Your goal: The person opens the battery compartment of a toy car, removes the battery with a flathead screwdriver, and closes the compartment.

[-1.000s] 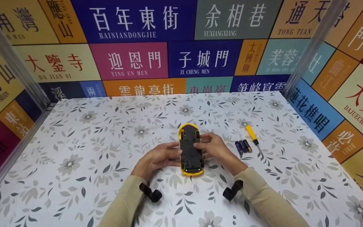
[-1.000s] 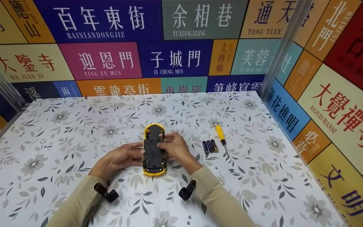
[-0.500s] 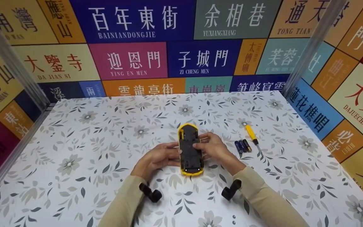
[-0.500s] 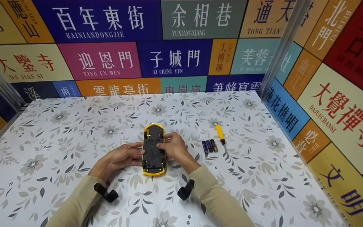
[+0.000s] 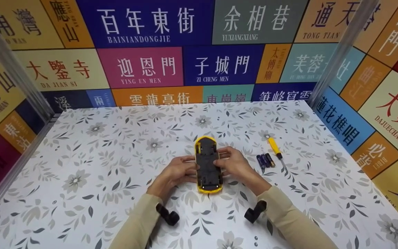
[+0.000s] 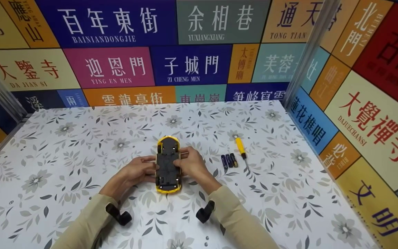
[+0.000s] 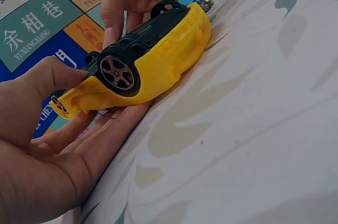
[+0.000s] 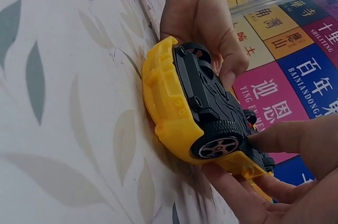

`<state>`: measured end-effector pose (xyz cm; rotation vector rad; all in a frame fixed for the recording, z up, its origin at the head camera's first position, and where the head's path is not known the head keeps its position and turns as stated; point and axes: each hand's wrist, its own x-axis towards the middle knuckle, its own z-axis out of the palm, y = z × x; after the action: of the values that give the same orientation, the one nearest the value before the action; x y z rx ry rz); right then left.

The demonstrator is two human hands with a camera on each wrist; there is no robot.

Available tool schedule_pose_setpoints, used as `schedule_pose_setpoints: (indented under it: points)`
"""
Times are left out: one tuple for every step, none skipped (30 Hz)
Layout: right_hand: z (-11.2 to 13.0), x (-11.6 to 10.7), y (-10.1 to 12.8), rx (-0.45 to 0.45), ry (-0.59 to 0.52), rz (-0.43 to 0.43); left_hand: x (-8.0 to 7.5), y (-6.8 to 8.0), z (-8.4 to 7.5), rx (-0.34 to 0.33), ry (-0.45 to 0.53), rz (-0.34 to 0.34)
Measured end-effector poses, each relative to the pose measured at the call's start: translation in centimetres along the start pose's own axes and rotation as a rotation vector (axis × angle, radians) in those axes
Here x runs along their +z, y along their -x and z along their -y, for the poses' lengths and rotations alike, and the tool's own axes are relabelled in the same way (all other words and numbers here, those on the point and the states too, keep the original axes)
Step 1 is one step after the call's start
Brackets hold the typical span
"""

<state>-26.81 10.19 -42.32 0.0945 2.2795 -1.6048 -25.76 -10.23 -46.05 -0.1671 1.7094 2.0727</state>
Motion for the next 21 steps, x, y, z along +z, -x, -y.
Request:
schedule_pose_setpoints:
  points:
    - [-0.09, 0.00, -0.04, -0.006, 0.001, 0.000, -0.02, -0.01, 0.01, -0.001, 0.002, 0.002]
    - [-0.13, 0.01, -0.06, -0.008, 0.002, 0.000, -0.06, -0.05, 0.04, -0.002, 0.001, 0.003]
    - [-0.15, 0.02, -0.05, -0.011, 0.006, -0.003, -0.07, -0.06, 0.05, -0.003, -0.001, 0.000]
    - [-0.20, 0.05, -0.11, -0.014, 0.005, -0.004, -0.07, -0.07, 0.03, -0.005, -0.005, -0.004]
    - [-0.24, 0.08, -0.15, -0.015, 0.000, -0.005, -0.07, -0.07, 0.00, -0.006, -0.009, -0.013]
    - [-0.28, 0.11, -0.15, -0.022, 0.002, -0.006, -0.07, -0.04, -0.02, -0.005, -0.013, -0.019]
    - [-0.31, 0.12, -0.13, -0.028, 0.007, -0.007, -0.06, -0.02, -0.08, -0.004, -0.017, -0.025]
    - [-0.34, 0.12, -0.13, -0.034, 0.010, -0.007, -0.05, 0.03, -0.11, -0.004, -0.020, -0.032]
    - [-0.40, 0.10, -0.13, -0.040, 0.014, -0.006, -0.04, 0.09, -0.14, -0.005, -0.023, -0.037]
    - [-0.46, 0.09, -0.10, -0.043, 0.017, -0.005, -0.07, 0.10, -0.11, -0.004, -0.026, -0.038]
    - [-0.52, 0.05, -0.07, -0.045, 0.022, -0.002, -0.09, 0.11, -0.08, -0.005, -0.030, -0.040]
    - [-0.56, 0.02, -0.03, -0.044, 0.027, 0.002, -0.10, 0.14, -0.07, -0.007, -0.033, -0.039]
    - [-0.59, -0.01, 0.01, -0.036, 0.026, 0.003, -0.12, 0.16, -0.07, -0.012, -0.035, -0.040]
    - [-0.62, -0.05, -0.01, -0.027, 0.021, 0.003, -0.13, 0.16, -0.07, -0.015, -0.038, -0.041]
    - [-0.62, -0.08, 0.01, -0.023, 0.022, 0.003, -0.15, 0.16, -0.08, -0.017, -0.040, -0.039]
    - [-0.61, -0.11, 0.01, -0.019, 0.020, 0.003, -0.16, 0.15, -0.11, -0.019, -0.041, -0.037]
    - [-0.58, -0.15, -0.02, -0.016, 0.018, 0.004, -0.16, 0.18, -0.18, -0.021, -0.042, -0.036]
    - [-0.53, -0.15, -0.03, -0.013, 0.015, 0.002, -0.17, 0.21, -0.23, -0.021, -0.041, -0.033]
    - [-0.51, -0.17, -0.06, -0.015, 0.015, -0.001, -0.21, 0.22, -0.27, -0.023, -0.042, -0.029]
    - [-0.50, -0.16, -0.08, -0.017, 0.015, -0.004, -0.26, 0.23, -0.30, -0.024, -0.041, -0.025]
    - [-0.48, -0.14, -0.07, -0.021, 0.014, -0.004, -0.33, 0.25, -0.33, -0.026, -0.038, -0.020]
